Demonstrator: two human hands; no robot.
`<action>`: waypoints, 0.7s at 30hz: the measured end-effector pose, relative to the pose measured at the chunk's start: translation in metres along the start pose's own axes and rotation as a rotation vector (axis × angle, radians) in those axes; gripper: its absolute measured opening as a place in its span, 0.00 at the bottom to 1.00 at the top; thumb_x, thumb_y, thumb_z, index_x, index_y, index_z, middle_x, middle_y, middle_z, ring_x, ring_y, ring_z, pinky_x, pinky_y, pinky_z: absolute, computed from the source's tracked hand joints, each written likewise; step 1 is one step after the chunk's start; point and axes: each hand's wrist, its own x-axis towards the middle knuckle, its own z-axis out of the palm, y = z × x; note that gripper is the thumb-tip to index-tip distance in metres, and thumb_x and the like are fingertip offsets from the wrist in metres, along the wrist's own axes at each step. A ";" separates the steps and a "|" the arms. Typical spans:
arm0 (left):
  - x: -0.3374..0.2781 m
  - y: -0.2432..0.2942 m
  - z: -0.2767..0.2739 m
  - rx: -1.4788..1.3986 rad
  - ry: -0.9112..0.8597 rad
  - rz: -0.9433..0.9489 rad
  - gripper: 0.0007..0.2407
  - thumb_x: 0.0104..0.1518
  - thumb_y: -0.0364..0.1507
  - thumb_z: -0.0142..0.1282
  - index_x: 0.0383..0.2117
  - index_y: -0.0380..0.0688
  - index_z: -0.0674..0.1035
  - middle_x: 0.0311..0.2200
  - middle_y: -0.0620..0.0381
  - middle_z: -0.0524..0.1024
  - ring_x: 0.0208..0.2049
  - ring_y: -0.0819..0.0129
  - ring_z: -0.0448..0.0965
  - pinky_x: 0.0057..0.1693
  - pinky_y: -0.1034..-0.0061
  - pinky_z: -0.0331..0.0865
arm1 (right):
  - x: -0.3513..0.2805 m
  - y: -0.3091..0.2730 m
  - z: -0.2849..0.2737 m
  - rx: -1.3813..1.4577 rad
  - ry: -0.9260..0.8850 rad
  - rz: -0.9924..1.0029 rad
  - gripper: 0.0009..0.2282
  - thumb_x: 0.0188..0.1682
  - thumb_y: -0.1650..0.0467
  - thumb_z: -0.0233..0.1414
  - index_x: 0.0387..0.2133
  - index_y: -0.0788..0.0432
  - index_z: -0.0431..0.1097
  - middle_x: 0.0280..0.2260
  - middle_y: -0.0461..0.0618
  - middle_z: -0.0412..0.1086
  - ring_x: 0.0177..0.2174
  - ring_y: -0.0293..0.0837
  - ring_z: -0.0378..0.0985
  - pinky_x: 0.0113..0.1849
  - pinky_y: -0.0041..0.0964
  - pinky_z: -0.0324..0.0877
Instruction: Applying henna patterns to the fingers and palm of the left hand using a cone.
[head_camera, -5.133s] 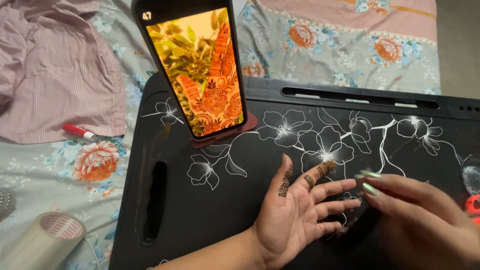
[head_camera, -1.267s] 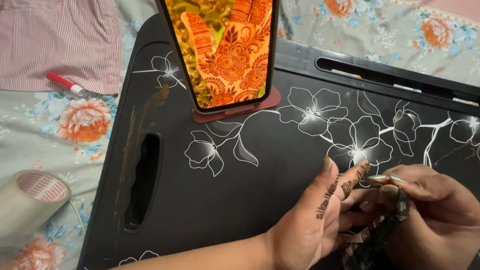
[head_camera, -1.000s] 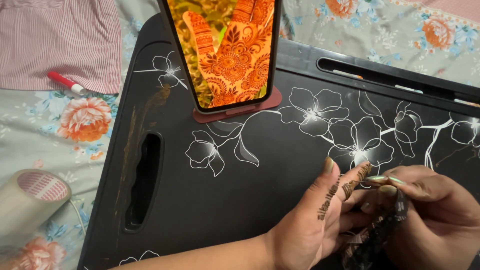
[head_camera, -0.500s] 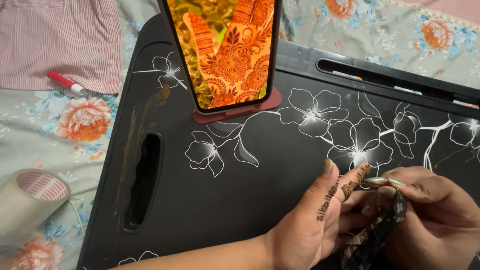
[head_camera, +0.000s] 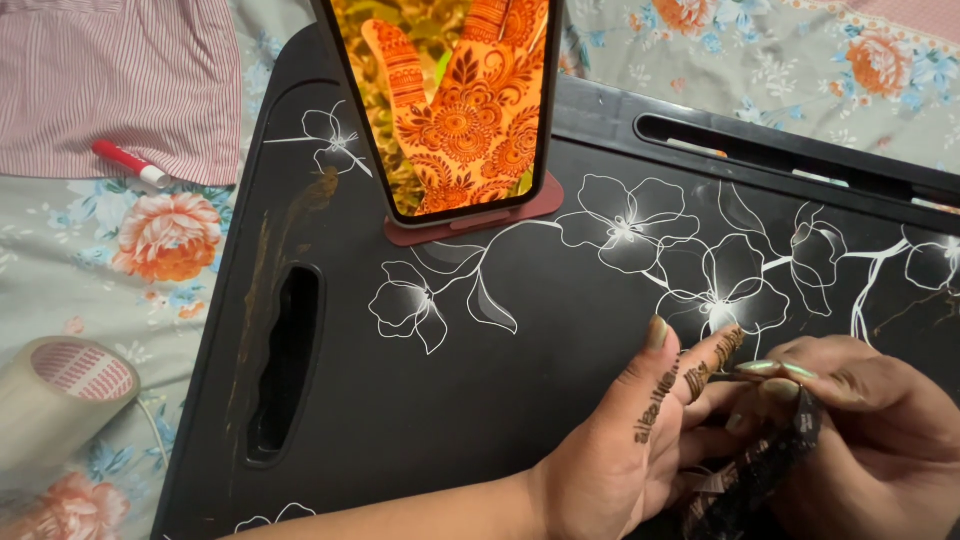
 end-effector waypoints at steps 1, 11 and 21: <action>0.000 0.001 0.000 0.004 0.004 -0.002 0.49 0.53 0.68 0.26 0.76 0.46 0.38 0.74 0.47 0.50 0.67 0.61 0.58 0.68 0.63 0.53 | 0.000 0.000 -0.001 -0.001 -0.016 0.003 0.04 0.56 0.83 0.53 0.38 0.65 0.70 0.39 0.62 0.74 0.40 0.48 0.83 0.41 0.36 0.83; 0.000 -0.003 -0.001 -0.019 -0.009 0.039 0.49 0.56 0.68 0.28 0.76 0.44 0.38 0.73 0.44 0.52 0.65 0.61 0.59 0.66 0.65 0.55 | -0.005 0.007 -0.008 -0.071 0.010 -0.021 0.05 0.57 0.83 0.52 0.36 0.64 0.70 0.41 0.62 0.74 0.46 0.49 0.80 0.47 0.37 0.80; -0.001 0.001 0.003 -0.014 0.016 0.031 0.49 0.54 0.67 0.27 0.76 0.44 0.39 0.74 0.46 0.51 0.66 0.60 0.59 0.69 0.61 0.52 | 0.001 0.001 -0.001 0.090 0.050 0.011 0.06 0.55 0.83 0.51 0.41 0.66 0.69 0.41 0.63 0.73 0.37 0.49 0.82 0.39 0.37 0.82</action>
